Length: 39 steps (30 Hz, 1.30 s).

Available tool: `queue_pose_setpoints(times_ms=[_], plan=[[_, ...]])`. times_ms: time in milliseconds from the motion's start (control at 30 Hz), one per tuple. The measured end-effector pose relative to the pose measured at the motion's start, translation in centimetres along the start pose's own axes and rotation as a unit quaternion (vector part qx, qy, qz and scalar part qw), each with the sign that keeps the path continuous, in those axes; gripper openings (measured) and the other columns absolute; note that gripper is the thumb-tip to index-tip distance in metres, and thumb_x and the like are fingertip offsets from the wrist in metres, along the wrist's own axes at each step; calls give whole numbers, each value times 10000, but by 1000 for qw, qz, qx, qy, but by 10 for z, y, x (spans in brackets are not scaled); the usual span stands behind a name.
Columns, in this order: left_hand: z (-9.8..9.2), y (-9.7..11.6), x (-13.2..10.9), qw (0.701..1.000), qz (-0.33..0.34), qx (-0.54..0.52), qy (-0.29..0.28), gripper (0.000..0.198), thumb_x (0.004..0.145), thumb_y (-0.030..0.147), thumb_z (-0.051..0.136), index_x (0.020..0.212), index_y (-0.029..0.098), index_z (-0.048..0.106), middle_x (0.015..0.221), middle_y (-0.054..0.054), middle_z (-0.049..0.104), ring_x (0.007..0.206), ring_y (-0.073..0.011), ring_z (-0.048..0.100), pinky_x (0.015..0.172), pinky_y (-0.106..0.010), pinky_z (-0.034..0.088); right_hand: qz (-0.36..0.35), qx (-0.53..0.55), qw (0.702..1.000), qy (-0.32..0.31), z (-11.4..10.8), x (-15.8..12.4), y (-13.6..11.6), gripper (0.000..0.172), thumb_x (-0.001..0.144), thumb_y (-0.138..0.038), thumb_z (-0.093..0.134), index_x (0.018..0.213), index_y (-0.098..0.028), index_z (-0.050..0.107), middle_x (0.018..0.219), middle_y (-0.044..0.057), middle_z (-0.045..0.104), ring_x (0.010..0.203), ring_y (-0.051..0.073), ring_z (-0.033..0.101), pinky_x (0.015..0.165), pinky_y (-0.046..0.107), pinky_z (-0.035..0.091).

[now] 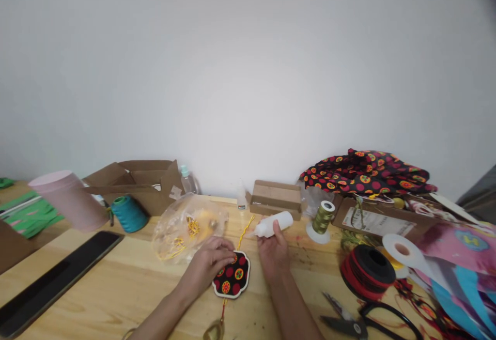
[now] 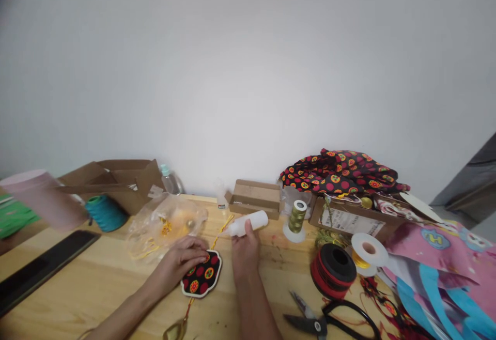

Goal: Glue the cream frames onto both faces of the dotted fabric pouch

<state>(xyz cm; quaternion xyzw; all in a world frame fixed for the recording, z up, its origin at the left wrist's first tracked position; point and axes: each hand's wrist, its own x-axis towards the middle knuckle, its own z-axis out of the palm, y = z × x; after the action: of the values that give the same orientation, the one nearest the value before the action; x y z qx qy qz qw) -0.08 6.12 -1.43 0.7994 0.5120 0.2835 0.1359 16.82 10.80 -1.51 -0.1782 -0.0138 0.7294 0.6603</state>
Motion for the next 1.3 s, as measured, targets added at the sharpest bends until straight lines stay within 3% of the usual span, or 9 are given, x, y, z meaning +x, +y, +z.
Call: queue_pose_setpoints(times_ms=[267, 533, 667, 867, 1067, 1200, 1300], plan=[[1, 0, -1, 1000, -11, -17, -23, 187, 799, 330, 525, 801, 249, 694, 866, -31, 620, 842, -162, 553, 734, -275, 450, -12, -8, 1000, -2, -4, 4, 3, 149, 652, -210, 682, 767, -187, 590, 695, -30, 680, 689, 99, 641, 648, 206, 509], [-12, 0, -13, 999, -15, -17, -41, 288, 838, 291, 464, 1101, 290, 580, 1069, -48, 594, 1005, -166, 533, 889, -298, 416, -12, -9, 1000, -3, -5, 4, 3, 177, 644, -210, 688, 789, -186, 589, 725, -25, 693, 696, 100, 644, 647, 211, 513], [-15, 1, -19, 997, 9, 22, -77, 306, 853, 297, 424, 1125, 293, 565, 1146, -68, 547, 1068, -183, 501, 913, -306, 405, -10, -19, 1000, -10, -6, 4, 4, 158, 665, -218, 677, 793, -183, 593, 722, -26, 690, 696, 94, 642, 661, 202, 510], [-16, 7, -18, 995, 28, 63, -73, 293, 846, 308, 431, 1089, 301, 595, 1128, -78, 554, 1042, -198, 522, 888, -315, 434, -8, -28, 999, -18, -8, 5, 3, 111, 672, -221, 675, 726, -183, 587, 665, -24, 680, 675, 105, 646, 653, 215, 519], [-16, 7, -16, 995, 58, 71, -43, 272, 820, 300, 485, 1062, 307, 609, 1078, -66, 591, 972, -187, 563, 833, -289, 470, -11, -29, 999, -18, -9, 7, 4, 111, 670, -229, 673, 734, -187, 593, 667, -23, 682, 668, 112, 648, 626, 221, 522], [-25, 6, -27, 990, 96, 91, 47, 275, 788, 266, 537, 1052, 273, 611, 1036, -74, 612, 929, -183, 583, 794, -259, 481, -8, -33, 999, -29, -9, 5, 4, 145, 656, -253, 688, 753, -190, 601, 685, -23, 687, 698, 115, 649, 642, 225, 522], [-42, 1, -47, 985, 85, 75, 127, 192, 774, 242, 547, 940, 238, 644, 902, -59, 642, 852, -168, 602, 739, -223, 487, 1, -37, 999, -39, -11, 4, 3, 180, 609, -282, 720, 713, -198, 600, 672, -33, 692, 692, 110, 650, 664, 221, 523]])
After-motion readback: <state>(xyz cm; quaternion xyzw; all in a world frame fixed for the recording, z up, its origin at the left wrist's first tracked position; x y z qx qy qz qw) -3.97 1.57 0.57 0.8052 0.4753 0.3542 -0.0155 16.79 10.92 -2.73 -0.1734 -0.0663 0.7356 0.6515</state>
